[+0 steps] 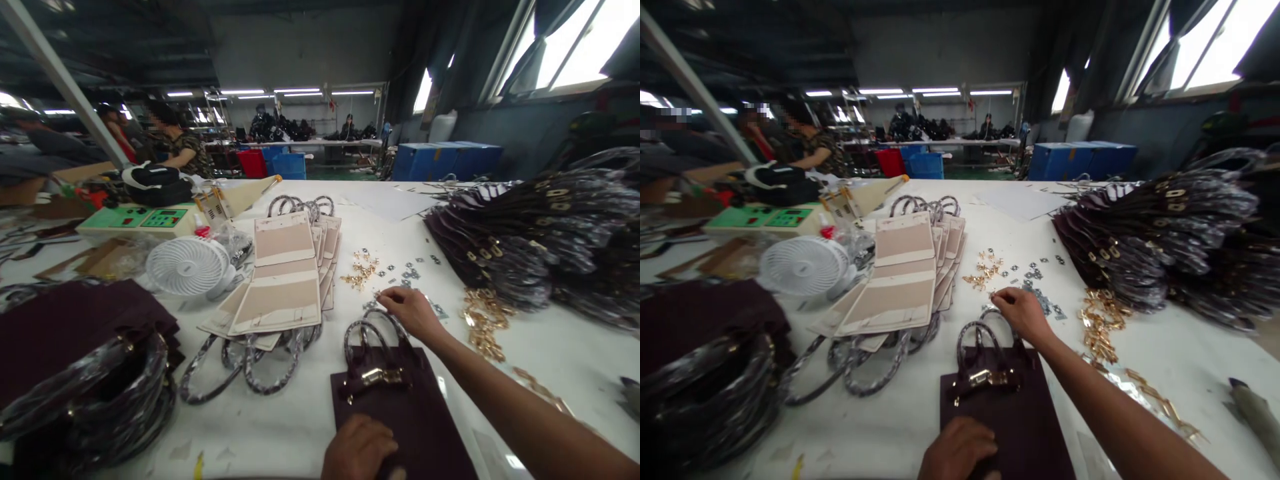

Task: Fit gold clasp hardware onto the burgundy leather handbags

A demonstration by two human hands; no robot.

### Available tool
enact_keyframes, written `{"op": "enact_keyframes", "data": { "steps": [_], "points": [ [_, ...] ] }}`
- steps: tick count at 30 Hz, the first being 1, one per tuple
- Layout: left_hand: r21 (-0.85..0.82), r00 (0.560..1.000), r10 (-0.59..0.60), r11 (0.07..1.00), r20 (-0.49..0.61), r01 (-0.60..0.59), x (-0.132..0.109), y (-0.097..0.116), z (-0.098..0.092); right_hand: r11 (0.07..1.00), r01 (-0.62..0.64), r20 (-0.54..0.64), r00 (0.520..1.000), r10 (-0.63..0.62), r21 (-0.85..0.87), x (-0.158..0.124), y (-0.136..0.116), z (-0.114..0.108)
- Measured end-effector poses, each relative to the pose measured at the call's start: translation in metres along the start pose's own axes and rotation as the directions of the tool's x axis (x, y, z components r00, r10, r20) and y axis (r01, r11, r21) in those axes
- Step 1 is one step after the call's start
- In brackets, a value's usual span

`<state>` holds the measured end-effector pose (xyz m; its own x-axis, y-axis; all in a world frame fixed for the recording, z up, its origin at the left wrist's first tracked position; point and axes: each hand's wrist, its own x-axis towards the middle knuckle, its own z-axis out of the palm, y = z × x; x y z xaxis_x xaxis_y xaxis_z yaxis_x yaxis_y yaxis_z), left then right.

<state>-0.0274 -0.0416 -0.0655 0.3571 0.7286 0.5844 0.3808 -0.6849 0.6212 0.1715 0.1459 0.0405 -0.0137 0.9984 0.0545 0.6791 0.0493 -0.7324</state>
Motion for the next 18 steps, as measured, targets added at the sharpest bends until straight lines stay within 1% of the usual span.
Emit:
{"op": "enact_keyframes", "data": {
  "steps": [1,2,3,4,5,6,7,8,9,10,11,12,13,15,16,17,18],
  "points": [
    [-0.089,0.995,-0.104,0.991,-0.013,0.102,0.007,0.007,-0.008,0.992,-0.008,0.053,0.999,0.001,0.127,-0.028,-0.005,-0.005],
    [-0.186,0.964,-0.265,0.948,-0.022,0.256,0.013,0.016,-0.017,0.962,-0.034,0.128,0.992,-0.001,0.271,-0.057,-0.009,-0.007],
    [-0.295,0.903,-0.429,0.862,0.010,0.412,0.020,0.026,-0.025,0.908,-0.078,0.217,0.976,-0.015,0.411,-0.086,-0.012,-0.007],
    [-0.405,0.830,-0.555,0.746,0.064,0.530,0.027,0.036,-0.033,0.837,-0.139,0.297,0.954,-0.030,0.530,-0.114,-0.013,-0.005],
    [-0.508,0.785,-0.607,0.641,0.125,0.576,0.033,0.046,-0.040,0.763,-0.205,0.361,0.932,-0.040,0.613,-0.140,-0.014,-0.002],
    [-0.584,0.768,-0.615,0.561,0.180,0.587,0.037,0.054,-0.044,0.694,-0.264,0.405,0.913,-0.043,0.670,-0.163,-0.013,0.003],
    [-0.631,0.766,-0.603,0.511,0.221,0.584,0.039,0.062,-0.047,0.636,-0.310,0.429,0.902,-0.037,0.707,-0.183,-0.011,0.008],
    [-0.656,0.779,-0.579,0.494,0.242,0.571,0.040,0.068,-0.048,0.591,-0.339,0.438,0.898,-0.027,0.731,-0.199,-0.009,0.012],
    [-0.661,0.791,-0.559,0.499,0.247,0.560,0.039,0.074,-0.047,0.563,-0.354,0.440,0.898,-0.019,0.747,-0.212,-0.007,0.016],
    [-0.654,0.801,-0.547,0.518,0.241,0.551,0.036,0.079,-0.045,0.556,-0.358,0.441,0.897,-0.018,0.750,-0.222,-0.005,0.017],
    [-0.641,0.810,-0.542,0.544,0.224,0.541,0.033,0.084,-0.043,0.573,-0.348,0.437,0.899,-0.019,0.742,-0.230,-0.004,0.017],
    [-0.626,0.816,-0.542,0.569,0.202,0.533,0.028,0.088,-0.041,0.611,-0.318,0.412,0.911,-0.016,0.725,-0.236,-0.003,0.015],
    [-0.608,0.819,-0.546,0.593,0.178,0.528,0.024,0.092,-0.039,0.660,-0.267,0.357,0.934,-0.002,0.703,-0.241,-0.003,0.011],
    [-0.545,0.825,-0.549,0.654,0.136,0.525,0.015,0.100,-0.035,0.756,-0.123,0.167,0.986,0.018,0.643,-0.250,-0.003,0.001],
    [-0.500,0.831,-0.543,0.690,0.121,0.523,0.012,0.104,-0.035,0.791,-0.044,0.064,0.998,0.006,0.610,-0.255,-0.003,-0.003],
    [-0.451,0.840,-0.532,0.726,0.112,0.520,0.010,0.108,-0.034,0.813,0.027,-0.014,1.000,-0.023,0.581,-0.259,-0.003,-0.007],
    [-0.402,0.850,-0.515,0.759,0.110,0.512,0.009,0.112,-0.034,0.824,0.087,-0.060,0.996,-0.064,0.560,-0.264,-0.003,-0.010]
  ]
}}
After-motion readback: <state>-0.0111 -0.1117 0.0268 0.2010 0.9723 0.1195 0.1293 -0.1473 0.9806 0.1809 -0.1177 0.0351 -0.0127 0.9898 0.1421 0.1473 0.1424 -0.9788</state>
